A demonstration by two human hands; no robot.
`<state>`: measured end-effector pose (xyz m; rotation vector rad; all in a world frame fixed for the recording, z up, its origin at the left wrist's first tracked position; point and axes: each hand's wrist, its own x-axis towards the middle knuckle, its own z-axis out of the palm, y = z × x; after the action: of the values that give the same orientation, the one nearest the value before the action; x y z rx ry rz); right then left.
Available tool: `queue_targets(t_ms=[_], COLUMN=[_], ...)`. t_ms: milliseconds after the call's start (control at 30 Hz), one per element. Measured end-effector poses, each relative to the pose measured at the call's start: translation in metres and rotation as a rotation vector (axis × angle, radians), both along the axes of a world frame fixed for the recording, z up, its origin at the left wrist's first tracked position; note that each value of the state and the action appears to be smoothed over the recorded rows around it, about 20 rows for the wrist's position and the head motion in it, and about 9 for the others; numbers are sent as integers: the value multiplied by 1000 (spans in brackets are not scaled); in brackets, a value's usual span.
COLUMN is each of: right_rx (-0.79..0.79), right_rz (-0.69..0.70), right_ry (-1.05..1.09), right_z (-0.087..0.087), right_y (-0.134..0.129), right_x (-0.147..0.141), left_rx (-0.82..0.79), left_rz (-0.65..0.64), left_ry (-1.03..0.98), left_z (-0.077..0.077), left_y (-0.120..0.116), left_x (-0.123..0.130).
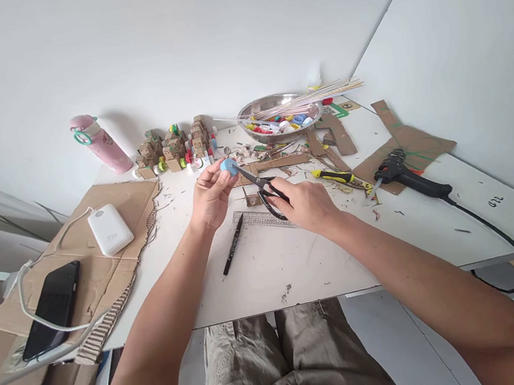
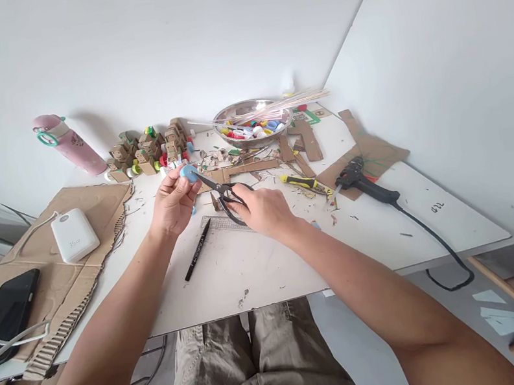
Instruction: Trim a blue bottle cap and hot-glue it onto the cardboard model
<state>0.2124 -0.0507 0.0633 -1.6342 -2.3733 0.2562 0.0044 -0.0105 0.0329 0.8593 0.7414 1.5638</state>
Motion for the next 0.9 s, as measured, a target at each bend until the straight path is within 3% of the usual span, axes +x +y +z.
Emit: queue_targets(t_ms=[200, 567, 767, 900], right_rx=[-92, 83, 87, 166], right_rz=[60, 46, -44, -175], right_ry=[78, -84, -36, 83], right_z=[1, -1, 0, -9], right_y=[3, 3, 7, 29], right_x=[3, 4, 7, 32], left_rx=[25, 15, 30, 41], left_rz=[-37, -26, -9, 26], left_ry=[-32, 78, 119, 171], left_z=[2, -1, -2, 0], left_y=[-3, -2, 1, 0], left_x=[6, 3, 2, 0])
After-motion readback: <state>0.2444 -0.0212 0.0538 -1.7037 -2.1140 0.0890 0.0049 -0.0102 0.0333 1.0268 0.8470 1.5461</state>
